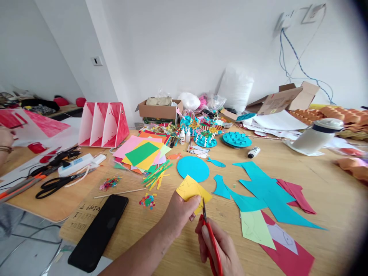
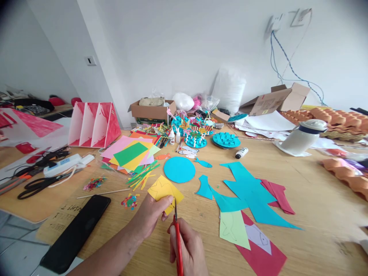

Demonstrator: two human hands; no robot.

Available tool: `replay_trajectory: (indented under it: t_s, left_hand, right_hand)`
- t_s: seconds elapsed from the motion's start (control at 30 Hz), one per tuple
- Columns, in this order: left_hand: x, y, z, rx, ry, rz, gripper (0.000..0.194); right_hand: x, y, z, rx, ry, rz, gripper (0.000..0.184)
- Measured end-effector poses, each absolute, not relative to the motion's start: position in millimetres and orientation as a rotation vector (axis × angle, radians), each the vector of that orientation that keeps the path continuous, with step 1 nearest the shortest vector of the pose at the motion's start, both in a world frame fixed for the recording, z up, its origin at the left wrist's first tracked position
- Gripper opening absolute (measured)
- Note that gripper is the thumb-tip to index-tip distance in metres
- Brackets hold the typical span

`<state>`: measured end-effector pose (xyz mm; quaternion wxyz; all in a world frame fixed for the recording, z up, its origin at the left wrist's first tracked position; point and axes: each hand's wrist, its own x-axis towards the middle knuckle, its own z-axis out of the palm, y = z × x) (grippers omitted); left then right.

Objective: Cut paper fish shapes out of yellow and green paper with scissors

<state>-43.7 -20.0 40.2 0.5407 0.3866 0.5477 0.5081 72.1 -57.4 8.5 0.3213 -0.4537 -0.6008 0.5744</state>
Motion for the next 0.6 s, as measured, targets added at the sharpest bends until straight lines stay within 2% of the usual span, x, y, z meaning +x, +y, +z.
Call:
replay_trajectory:
  t_s: [0.6]
  left_hand:
    - [-42.4, -20.2, 37.9, 0.929, 1.254, 1.187, 0.009]
  right_hand:
    - [74.3, -57.9, 4.5, -1.216, -1.524, 1.519, 0.041]
